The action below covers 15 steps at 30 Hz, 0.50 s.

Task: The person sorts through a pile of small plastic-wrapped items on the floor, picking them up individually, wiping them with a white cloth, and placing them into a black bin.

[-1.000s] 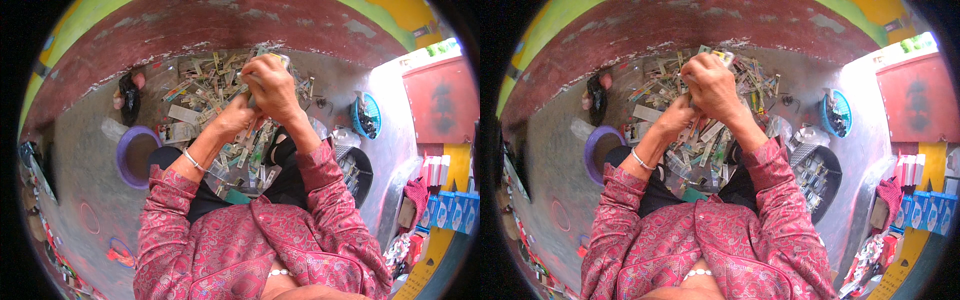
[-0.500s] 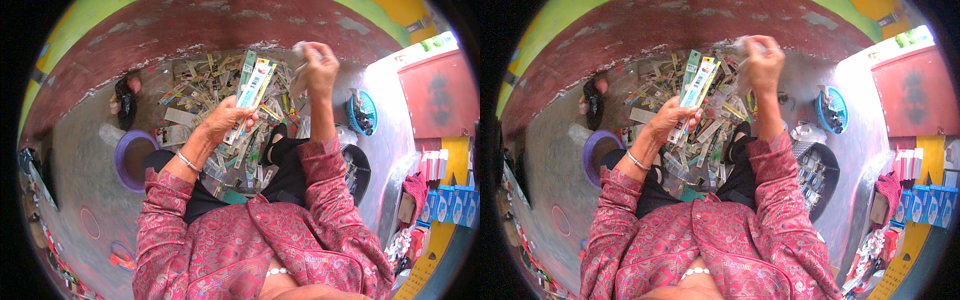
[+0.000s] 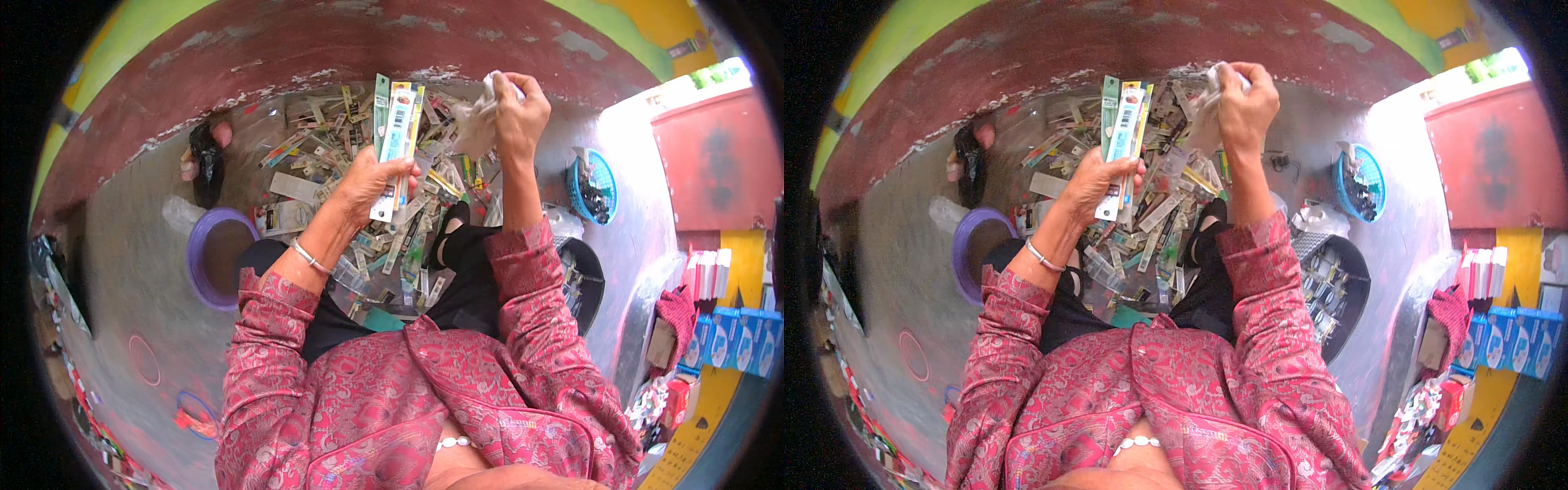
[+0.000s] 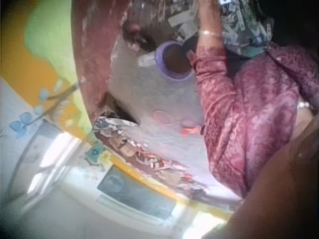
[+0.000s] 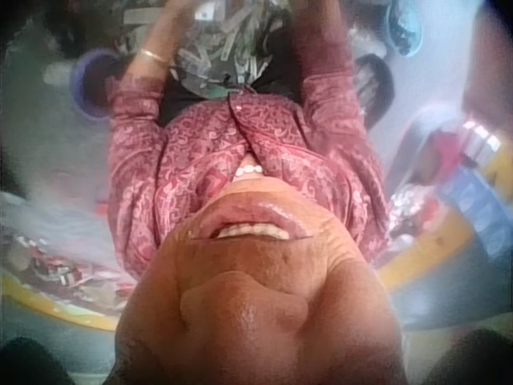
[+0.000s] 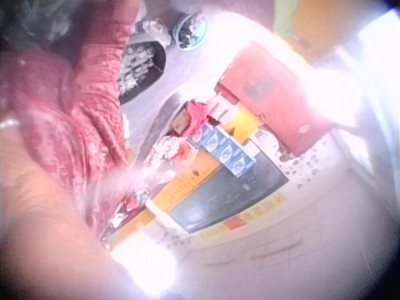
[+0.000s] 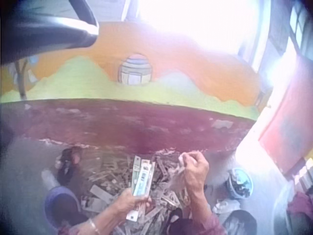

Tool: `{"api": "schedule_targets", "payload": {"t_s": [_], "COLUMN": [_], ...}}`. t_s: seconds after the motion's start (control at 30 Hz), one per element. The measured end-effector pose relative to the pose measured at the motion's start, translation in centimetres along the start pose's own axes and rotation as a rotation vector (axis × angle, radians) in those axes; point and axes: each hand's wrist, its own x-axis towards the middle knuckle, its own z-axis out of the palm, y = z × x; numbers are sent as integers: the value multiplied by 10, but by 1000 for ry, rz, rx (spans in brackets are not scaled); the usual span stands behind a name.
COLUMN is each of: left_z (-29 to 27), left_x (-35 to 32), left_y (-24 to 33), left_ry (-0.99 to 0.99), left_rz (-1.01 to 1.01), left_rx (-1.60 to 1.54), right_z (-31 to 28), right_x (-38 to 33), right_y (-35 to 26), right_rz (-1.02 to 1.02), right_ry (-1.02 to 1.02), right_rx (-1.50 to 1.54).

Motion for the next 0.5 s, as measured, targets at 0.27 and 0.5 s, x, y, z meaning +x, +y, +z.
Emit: {"api": "schedule_targets", "payload": {"t_s": [0.27, 0.5], "left_z": [9, 6], "left_x": [-14, -9], "left_y": [-2, 11], "left_ry": [-138, -146], "left_rz": [62, 64], "left_rx": [122, -201], "right_z": [28, 6], "right_x": [-33, 9], "right_y": [18, 37], "right_rz": [-657, 288], "right_ry": [-305, -160], "right_rx": [-475, 317]}}
